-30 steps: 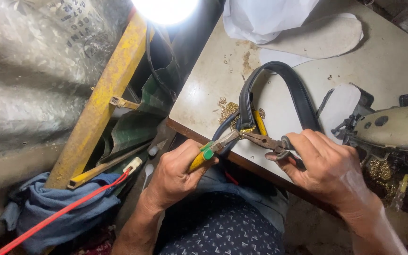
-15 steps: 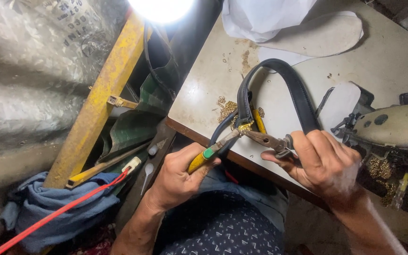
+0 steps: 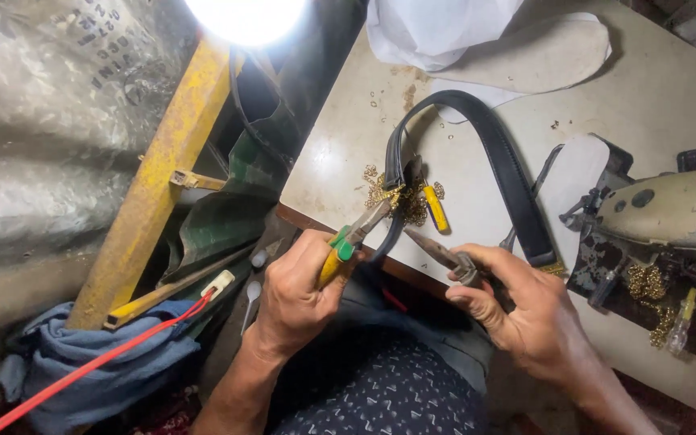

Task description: Attaching a decorative gold chain to a black belt using pliers at a workbench.

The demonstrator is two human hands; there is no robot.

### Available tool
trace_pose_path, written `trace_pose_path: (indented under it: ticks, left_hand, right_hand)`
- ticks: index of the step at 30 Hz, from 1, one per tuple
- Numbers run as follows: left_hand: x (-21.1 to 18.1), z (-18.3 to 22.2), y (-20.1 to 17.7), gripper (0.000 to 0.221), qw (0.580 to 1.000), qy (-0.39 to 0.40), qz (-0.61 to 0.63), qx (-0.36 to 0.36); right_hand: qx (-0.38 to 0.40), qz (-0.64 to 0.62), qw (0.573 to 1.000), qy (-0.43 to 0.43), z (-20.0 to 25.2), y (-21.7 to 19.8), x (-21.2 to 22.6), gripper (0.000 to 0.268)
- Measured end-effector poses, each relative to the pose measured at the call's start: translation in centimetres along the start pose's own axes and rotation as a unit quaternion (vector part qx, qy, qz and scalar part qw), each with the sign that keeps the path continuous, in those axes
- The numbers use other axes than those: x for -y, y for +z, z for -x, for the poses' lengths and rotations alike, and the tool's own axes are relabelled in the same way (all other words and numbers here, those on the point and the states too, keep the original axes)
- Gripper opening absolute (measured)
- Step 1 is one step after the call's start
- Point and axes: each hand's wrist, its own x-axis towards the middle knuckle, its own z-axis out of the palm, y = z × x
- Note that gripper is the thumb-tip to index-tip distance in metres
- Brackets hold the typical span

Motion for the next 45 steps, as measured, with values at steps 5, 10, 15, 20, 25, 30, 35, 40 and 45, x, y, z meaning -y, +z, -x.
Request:
trace_pose_path:
  ticks: [5, 10, 15, 20, 25, 30, 35, 40, 45]
  left_hand:
    - [-0.1, 0.5, 0.2, 0.018, 0.999, 0.022, -0.039, 0.004]
    - [-0.2, 0.7, 0.2, 0.022, 0.997, 0.035, -0.063, -0.006]
    - [0.2, 1.3, 0.3, 0.013, 0.995, 0.052, -0.084, 0.003]
    - [0.3, 1.4, 0.3, 0.015, 0.994, 0.06, -0.094, 0.001]
    - [0.2, 1.4, 0.3, 0.017, 0.991, 0.068, -0.118, 0.002]
    - [0.3, 1.4, 0.3, 0.021, 0.988, 0.073, -0.138, -0.003]
    - [0.3, 1.1, 0.0, 0.032, 0.978, 0.099, -0.181, -0.022]
    - [0.4, 0.6, -0.8, 0.039, 0.968, 0.123, -0.217, -0.033]
    - [1.2, 1.1, -1.7, 0.038, 0.961, 0.141, -0.237, 0.016]
  right_hand:
    - [0.041, -0.251, 0.96, 0.115, 0.3, 1.3, -0.9, 0.042]
    - [0.055, -0.266, 0.96, 0.06, 0.3, 1.1, -0.4, 0.026]
    - [0.028, -0.253, 0.966, 0.036, 0.6, 1.0, 0.0, 0.025]
    - [0.044, -0.255, 0.962, 0.081, 0.8, 0.9, 0.0, 0.028]
    - [0.059, -0.266, 0.956, 0.108, 0.8, 0.8, 0.3, 0.034]
    - [0.064, -0.279, 0.953, 0.099, 0.8, 0.7, 0.4, 0.037]
    - [0.087, -0.312, 0.941, 0.094, 0.7, 0.9, -0.3, 0.035]
    - [0.124, -0.444, 0.878, 0.13, 0.8, 0.9, -0.8, 0.027]
    - [0.164, -0.447, 0.87, 0.13, 0.8, 0.6, -1.7, 0.028]
